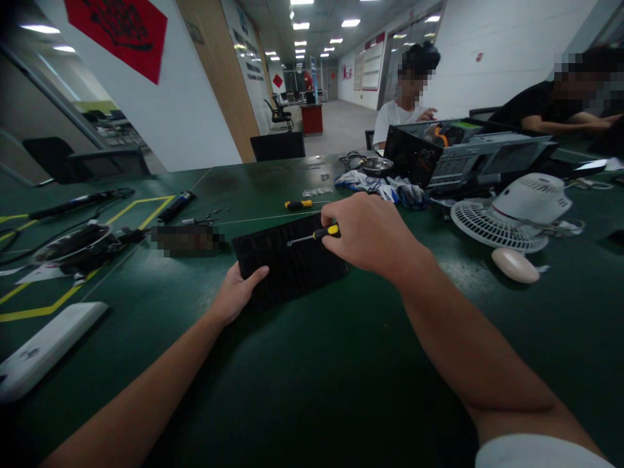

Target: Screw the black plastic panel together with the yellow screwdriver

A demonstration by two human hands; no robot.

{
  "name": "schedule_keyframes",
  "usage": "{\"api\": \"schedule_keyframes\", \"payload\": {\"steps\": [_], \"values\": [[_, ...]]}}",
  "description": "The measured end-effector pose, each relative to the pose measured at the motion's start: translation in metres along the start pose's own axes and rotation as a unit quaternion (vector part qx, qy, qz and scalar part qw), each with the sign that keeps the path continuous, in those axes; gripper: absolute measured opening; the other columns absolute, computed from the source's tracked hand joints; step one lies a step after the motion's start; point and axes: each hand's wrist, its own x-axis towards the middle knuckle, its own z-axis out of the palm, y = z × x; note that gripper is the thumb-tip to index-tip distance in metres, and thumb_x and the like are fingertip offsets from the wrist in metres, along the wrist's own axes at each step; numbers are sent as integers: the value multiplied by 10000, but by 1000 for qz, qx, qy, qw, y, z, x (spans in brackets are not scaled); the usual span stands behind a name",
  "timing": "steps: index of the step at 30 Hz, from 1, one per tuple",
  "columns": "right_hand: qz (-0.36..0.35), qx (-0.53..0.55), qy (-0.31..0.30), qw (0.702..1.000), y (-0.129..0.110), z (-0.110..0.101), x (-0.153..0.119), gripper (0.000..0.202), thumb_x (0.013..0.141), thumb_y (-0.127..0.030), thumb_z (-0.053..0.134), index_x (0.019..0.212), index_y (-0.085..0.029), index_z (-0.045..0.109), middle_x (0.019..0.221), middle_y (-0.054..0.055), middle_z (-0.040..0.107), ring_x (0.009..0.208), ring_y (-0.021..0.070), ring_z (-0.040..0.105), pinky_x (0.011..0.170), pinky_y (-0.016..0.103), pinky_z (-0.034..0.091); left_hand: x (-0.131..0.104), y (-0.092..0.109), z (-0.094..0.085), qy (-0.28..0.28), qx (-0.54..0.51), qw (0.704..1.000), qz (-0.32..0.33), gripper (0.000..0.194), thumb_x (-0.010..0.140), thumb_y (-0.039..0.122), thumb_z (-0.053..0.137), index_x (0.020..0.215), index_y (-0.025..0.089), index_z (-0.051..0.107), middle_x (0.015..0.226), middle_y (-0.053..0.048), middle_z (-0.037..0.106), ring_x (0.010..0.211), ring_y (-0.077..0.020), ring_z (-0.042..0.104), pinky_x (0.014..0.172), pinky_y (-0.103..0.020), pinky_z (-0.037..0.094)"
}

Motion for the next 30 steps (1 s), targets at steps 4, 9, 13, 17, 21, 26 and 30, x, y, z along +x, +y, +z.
{"api": "schedule_keyframes", "payload": {"steps": [4, 9, 13, 17, 21, 26, 30], "values": [[6, -4, -4, 1000, -1, 2, 0, 232, 874, -359, 659, 997, -251, 823, 904, 80, 797, 838, 286, 696, 712, 382, 420, 0, 0, -1, -1, 1, 1000, -3, 538, 795, 433, 829, 1251, 189, 681, 1265, -137, 768, 1208, -360, 720, 1068, -560, 568], [15, -6, -17, 1000, -3, 1, 1, 223, 872, -354, 658, 987, -258, 823, 887, 78, 792, 830, 288, 697, 689, 378, 401, 0, 1, -1, 2, -4, 1000, -5, 552, 784, 445, 839, 1246, 185, 685, 1256, -142, 771, 1207, -371, 721, 1063, -573, 567], [22, -7, -31, 999, -6, 1, 1, 230, 884, -368, 647, 994, -259, 817, 869, 80, 784, 813, 289, 697, 667, 373, 396, 0, 1, 0, 2, 0, 1000, -7, 536, 795, 435, 832, 1246, 186, 685, 1253, -138, 771, 1203, -363, 722, 1067, -567, 566], [34, -26, -46, 998, -9, 1, -1, 261, 911, -396, 612, 1010, -248, 802, 911, 109, 787, 841, 315, 708, 664, 382, 403, 0, 0, -1, 1, -4, 1000, -3, 545, 787, 442, 836, 1239, 179, 681, 1236, -137, 774, 1181, -357, 729, 1051, -554, 577], [44, -50, -82, 994, -13, 1, -1, 328, 961, -412, 533, 1021, -204, 778, 967, 145, 781, 894, 340, 719, 682, 392, 435, 1, -1, -1, 8, 0, 1000, -12, 573, 762, 469, 849, 1222, 173, 682, 1210, -133, 781, 1164, -358, 734, 1033, -545, 584], [60, -65, -142, 986, -14, 3, 2, 485, 1036, -431, 383, 984, -160, 782, 968, 198, 771, 924, 368, 731, 719, 416, 468, 3, -4, -2, 16, -9, 1000, -11, 611, 740, 482, 870, 1233, 170, 687, 1206, -135, 781, 1164, -364, 731, 1034, -553, 577], [57, -40, -170, 983, -8, 4, 3, 511, 1036, -476, 381, 980, -158, 777, 977, 196, 768, 906, 355, 723, 694, 398, 442, 4, -6, -2, 15, -7, 1000, -4, 605, 740, 477, 870, 1231, 172, 693, 1225, -134, 775, 1183, -366, 722, 1059, -562, 560]]}}
